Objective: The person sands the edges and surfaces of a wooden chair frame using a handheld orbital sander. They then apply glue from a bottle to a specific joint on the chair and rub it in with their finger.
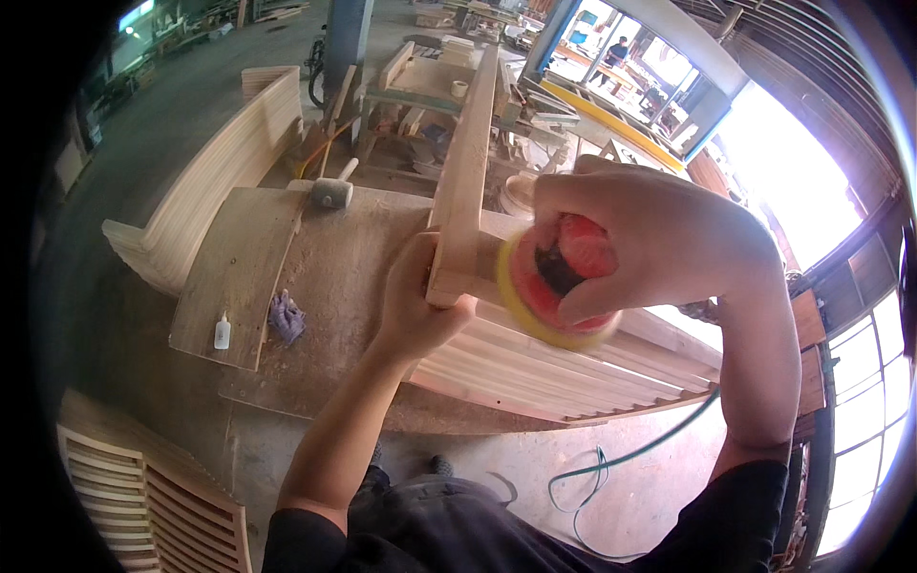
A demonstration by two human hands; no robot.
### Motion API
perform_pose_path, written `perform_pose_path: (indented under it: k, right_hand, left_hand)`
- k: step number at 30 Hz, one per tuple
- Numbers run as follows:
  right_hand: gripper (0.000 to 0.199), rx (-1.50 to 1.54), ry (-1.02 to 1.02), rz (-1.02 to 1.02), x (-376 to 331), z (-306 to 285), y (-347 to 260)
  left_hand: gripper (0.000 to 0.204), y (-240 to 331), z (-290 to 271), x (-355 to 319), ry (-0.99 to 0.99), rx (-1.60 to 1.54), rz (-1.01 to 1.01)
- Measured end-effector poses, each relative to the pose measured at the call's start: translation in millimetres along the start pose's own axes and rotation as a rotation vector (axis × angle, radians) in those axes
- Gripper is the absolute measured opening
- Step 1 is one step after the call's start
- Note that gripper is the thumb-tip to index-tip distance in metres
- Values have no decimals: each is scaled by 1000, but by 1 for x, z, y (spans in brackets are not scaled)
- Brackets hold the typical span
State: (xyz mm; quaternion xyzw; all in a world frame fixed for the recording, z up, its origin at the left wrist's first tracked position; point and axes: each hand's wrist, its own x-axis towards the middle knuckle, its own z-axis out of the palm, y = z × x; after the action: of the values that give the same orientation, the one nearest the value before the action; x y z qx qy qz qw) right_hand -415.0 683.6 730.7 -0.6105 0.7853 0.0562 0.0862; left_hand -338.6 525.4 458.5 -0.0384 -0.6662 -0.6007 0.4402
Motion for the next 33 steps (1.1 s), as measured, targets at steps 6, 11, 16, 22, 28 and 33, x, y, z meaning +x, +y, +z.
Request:
perform_pose_path:
  k: [6,11,16,22,28,33]
  right_hand:
    - [61,31,78,-69,19,5,5]
    - [60,35,-17,36,6,-2,7]
    - [60,83,-17,85,21,-6,-7]
    - [62,10,-32,28,15,-6,-1]
    - [57,99,95,-80,34,8,9]
    - [57,127,110,-40,37,9,-11]
  left_hand:
    - [38,10,2,5,3,25,28]
    - [38,6,-3,2,-3,77,20]
    - [36,5,1,3,24,101,18]
    - [37,-3,-1,0,40,52,-19]
    - [41,5,0,3,-1,92,-4]
    - [48,-1,2,3,24,77,39]
